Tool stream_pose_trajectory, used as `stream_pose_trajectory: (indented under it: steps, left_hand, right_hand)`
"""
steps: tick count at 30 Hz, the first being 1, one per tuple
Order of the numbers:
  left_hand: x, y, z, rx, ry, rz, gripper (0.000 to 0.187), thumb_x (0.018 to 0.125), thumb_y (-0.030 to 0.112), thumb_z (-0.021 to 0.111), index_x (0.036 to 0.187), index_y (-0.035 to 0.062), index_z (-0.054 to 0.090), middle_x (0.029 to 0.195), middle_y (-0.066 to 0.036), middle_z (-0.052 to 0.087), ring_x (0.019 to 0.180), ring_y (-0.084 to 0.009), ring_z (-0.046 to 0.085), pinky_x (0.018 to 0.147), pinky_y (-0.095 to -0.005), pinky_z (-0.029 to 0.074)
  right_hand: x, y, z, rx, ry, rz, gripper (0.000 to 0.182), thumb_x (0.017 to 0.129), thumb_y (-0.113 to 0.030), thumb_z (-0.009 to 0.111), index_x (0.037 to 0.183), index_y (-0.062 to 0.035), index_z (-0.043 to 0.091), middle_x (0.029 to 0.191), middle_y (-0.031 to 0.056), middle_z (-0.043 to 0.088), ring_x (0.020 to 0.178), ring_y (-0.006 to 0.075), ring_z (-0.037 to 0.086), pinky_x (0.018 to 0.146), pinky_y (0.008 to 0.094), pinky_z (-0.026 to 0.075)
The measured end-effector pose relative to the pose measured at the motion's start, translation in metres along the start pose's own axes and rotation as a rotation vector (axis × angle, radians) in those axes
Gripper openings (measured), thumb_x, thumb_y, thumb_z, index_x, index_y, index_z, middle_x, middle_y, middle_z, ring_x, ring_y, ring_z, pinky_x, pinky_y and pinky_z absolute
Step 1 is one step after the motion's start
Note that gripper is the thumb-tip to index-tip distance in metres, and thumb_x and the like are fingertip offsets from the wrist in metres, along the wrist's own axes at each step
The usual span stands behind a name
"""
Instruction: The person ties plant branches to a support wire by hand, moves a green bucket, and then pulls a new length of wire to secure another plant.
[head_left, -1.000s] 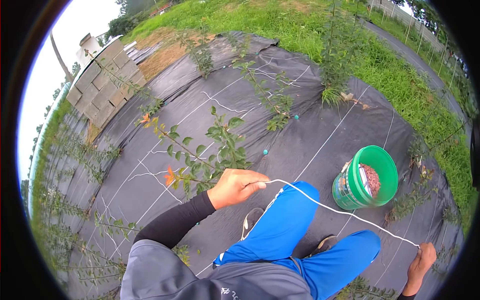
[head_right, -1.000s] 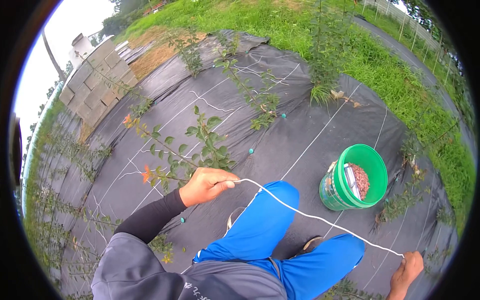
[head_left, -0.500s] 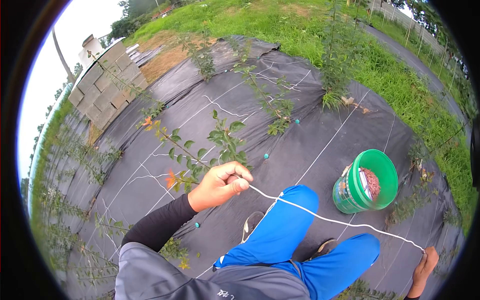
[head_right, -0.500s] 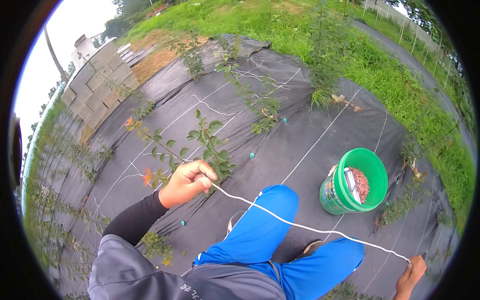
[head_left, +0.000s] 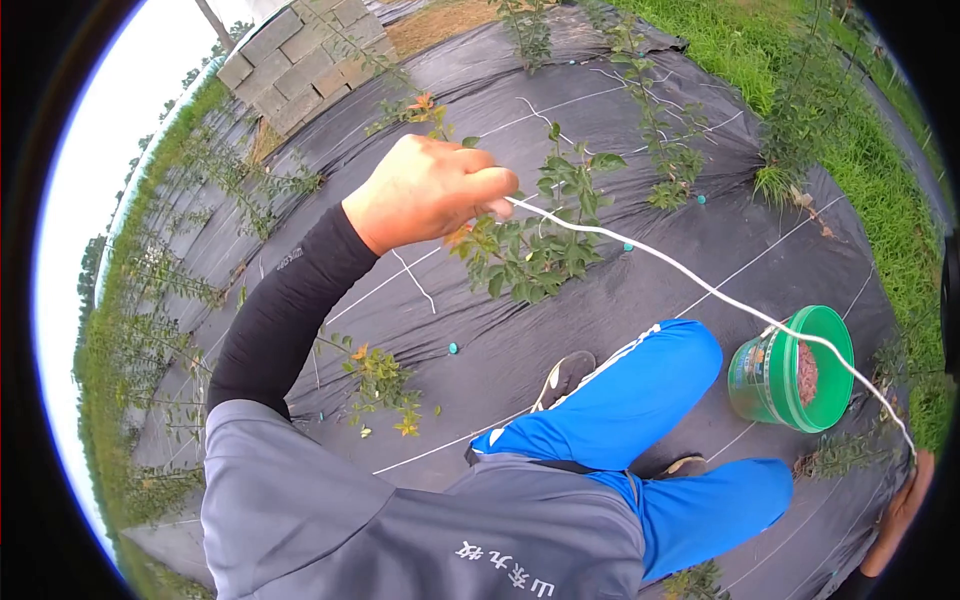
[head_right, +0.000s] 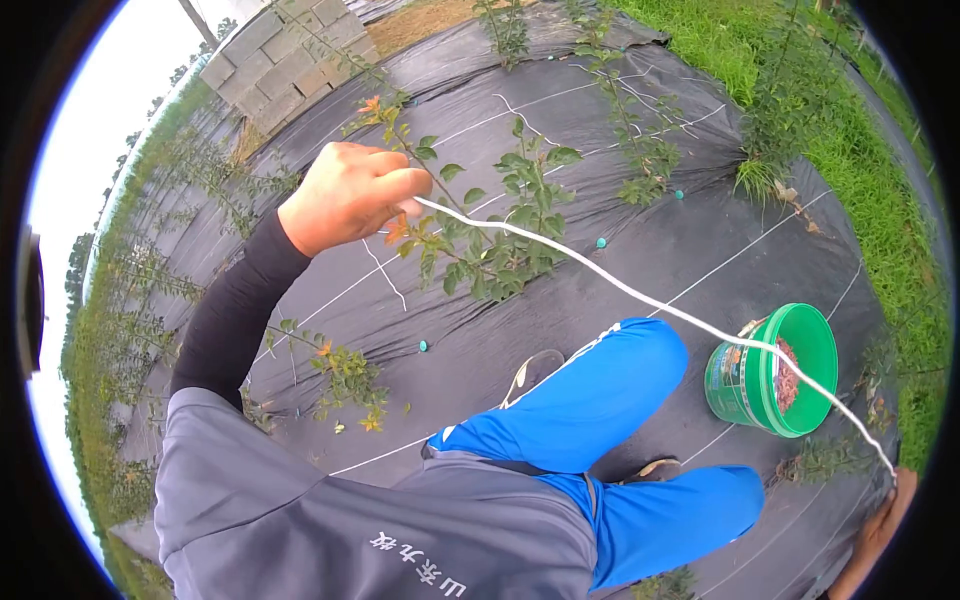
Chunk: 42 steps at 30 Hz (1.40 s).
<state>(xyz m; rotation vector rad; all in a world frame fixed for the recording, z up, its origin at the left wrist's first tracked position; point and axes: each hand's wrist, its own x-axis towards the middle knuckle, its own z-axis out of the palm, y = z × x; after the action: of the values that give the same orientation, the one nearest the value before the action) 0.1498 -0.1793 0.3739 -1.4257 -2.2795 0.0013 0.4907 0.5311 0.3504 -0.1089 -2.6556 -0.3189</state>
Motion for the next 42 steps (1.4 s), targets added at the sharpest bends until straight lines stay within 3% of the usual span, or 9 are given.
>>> stream_pose_trajectory:
  steps: [6,15,19,28,35,37,39,41,42]
  left_hand:
    - [-0.110,-0.025,0.037,-0.207,0.664,-0.767,0.032,0.097,0.033,0.042,0.089,0.0054,0.056,0.058,0.001,0.038,0.050,-0.0067,0.038,0.045,-0.0238,0.032]
    - [-0.242,0.010,0.184,-1.063,1.057,-1.627,0.040,0.097,0.037,0.037,0.120,0.0054,0.045,0.063,0.001,0.043,0.051,-0.0080,0.042,0.049,-0.0238,0.036]
    - [-0.289,-0.028,0.253,-0.553,0.796,-2.170,0.064,0.091,0.040,0.042,0.135,-0.0051,0.028,0.134,-0.025,0.040,0.122,-0.0312,0.044,0.100,-0.0407,0.034]
    - [-0.190,0.139,0.406,-1.397,-0.132,-1.950,0.037,0.090,0.020,0.052,0.125,0.0068,0.048,0.110,-0.006,0.058,0.090,-0.0170,0.059,0.076,-0.0329,0.045]
    - [-0.171,0.084,0.482,-1.660,0.307,-2.115,0.028,0.092,0.020,0.049,0.119,0.0129,0.051,0.111,-0.005,0.059,0.095,-0.0183,0.058,0.079,-0.0346,0.044]
    - [-0.224,0.051,0.535,-2.057,0.431,-1.700,0.041,0.095,0.023,0.042,0.133,0.0100,0.039,0.129,-0.009,0.049,0.110,-0.0237,0.052,0.090,-0.0369,0.041]
    - [-0.202,0.038,0.518,-2.053,0.435,-1.592,0.044,0.094,0.022,0.043,0.135,0.0092,0.036,0.131,-0.013,0.047,0.114,-0.0265,0.048,0.089,-0.0378,0.041]
    - [-0.229,0.015,0.559,-1.606,-0.119,-1.287,0.047,0.094,0.023,0.043,0.136,0.0084,0.033,0.133,-0.013,0.044,0.117,-0.0265,0.045,0.090,-0.0393,0.041]
    - [-0.178,0.024,0.524,-1.722,0.060,-1.651,0.049,0.093,0.019,0.044,0.138,0.0078,0.030,0.137,-0.013,0.039,0.119,-0.0262,0.044,0.092,-0.0394,0.040]
  right_hand:
    - [0.156,-0.147,-0.099,-0.298,0.592,-0.057,0.072,0.092,-0.052,0.035,0.136,0.0044,0.026,0.138,0.0257,0.029,0.128,0.0392,0.030,0.105,0.0466,0.027]
    - [0.130,-0.223,0.036,0.079,0.235,-0.065,0.049,0.096,-0.038,0.037,0.132,-0.0052,0.043,0.137,0.0172,0.038,0.128,0.0330,0.036,0.105,0.0423,0.026]
    - [0.099,-0.237,0.058,0.110,0.060,-0.012,0.049,0.095,-0.038,0.039,0.132,-0.0054,0.043,0.137,0.0177,0.038,0.127,0.0339,0.036,0.105,0.0425,0.026]
    - [-0.010,-0.230,0.044,0.304,-0.200,0.461,0.046,0.096,-0.034,0.040,0.131,-0.0050,0.045,0.135,0.0167,0.042,0.125,0.0320,0.040,0.104,0.0414,0.030]
    - [-0.074,-0.238,0.063,0.596,-0.177,0.855,0.055,0.097,-0.041,0.036,0.130,0.0031,0.043,0.131,0.0177,0.046,0.120,0.0296,0.046,0.101,0.0391,0.035]
    - [-0.076,-0.223,0.067,0.713,-0.186,0.986,0.060,0.097,-0.044,0.035,0.131,0.0052,0.041,0.129,0.0190,0.047,0.120,0.0292,0.046,0.101,0.0390,0.036]
    - [-0.083,-0.199,0.069,1.138,-0.153,1.316,0.066,0.095,-0.048,0.035,0.131,0.0068,0.039,0.128,0.0206,0.048,0.119,0.0293,0.047,0.101,0.0399,0.036]
    - [-0.086,-0.187,0.078,1.221,-0.168,1.398,0.069,0.094,-0.051,0.036,0.132,0.0073,0.037,0.128,0.0210,0.047,0.119,0.0287,0.046,0.102,0.0406,0.036]
    - [-0.087,-0.180,0.083,1.310,-0.173,1.477,0.070,0.094,-0.051,0.036,0.132,0.0071,0.036,0.129,0.0209,0.047,0.120,0.0283,0.045,0.102,0.0405,0.035]
